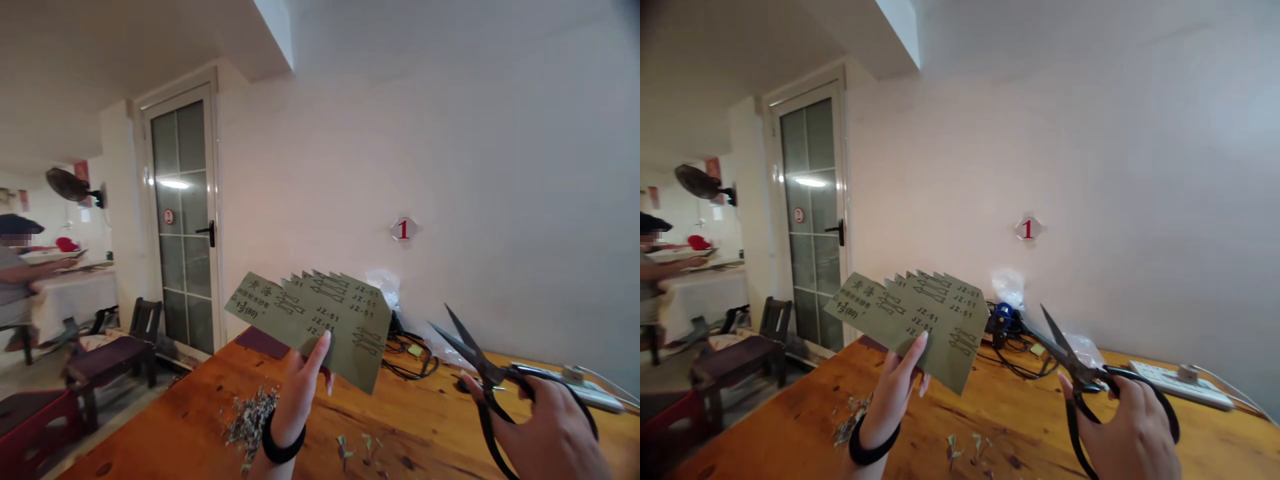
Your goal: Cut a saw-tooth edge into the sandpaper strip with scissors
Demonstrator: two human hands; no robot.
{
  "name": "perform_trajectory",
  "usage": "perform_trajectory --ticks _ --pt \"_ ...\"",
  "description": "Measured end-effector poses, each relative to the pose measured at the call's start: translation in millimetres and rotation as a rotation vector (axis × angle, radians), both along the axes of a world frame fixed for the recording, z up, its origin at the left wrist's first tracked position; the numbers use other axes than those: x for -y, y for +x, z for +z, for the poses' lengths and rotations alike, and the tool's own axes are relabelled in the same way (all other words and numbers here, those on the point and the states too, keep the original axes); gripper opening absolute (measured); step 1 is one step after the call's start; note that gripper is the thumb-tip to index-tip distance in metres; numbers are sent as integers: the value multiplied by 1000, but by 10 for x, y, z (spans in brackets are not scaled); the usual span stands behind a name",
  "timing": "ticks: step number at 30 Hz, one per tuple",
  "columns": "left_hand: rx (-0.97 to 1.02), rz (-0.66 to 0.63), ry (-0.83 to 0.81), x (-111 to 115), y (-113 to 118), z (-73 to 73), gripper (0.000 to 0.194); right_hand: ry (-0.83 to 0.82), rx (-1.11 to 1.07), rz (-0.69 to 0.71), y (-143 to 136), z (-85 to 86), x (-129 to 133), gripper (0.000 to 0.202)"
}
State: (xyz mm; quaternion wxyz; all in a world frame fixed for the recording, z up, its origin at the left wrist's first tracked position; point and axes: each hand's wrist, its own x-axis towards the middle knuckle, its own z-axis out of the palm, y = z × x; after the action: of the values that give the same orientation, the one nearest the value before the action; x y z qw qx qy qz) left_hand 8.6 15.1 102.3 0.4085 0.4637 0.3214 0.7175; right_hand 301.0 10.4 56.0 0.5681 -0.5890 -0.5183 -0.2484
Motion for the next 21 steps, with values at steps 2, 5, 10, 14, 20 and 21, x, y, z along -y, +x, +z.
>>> perform_trajectory --ticks 2,5,10,14,20,21 --pt "8 18 4 -8 5 6 45 1 71 -65 -58 46 53 48" --pt "-17 31 -6 22 24 23 47 44 145 -90 -119 93 101 53" --pt "-20 55 9 75 41 65 48 114 176 5 -154 179 152 44" --pt "36 60 -8 76 63 89 50 125 163 38 -169 224 207 40" --pt "35 98 -5 47 99 70 55 111 199 159 -236 275 299 27" --pt "48 113 -1 47 103 66 55 97 224 174 -244 280 307 26"
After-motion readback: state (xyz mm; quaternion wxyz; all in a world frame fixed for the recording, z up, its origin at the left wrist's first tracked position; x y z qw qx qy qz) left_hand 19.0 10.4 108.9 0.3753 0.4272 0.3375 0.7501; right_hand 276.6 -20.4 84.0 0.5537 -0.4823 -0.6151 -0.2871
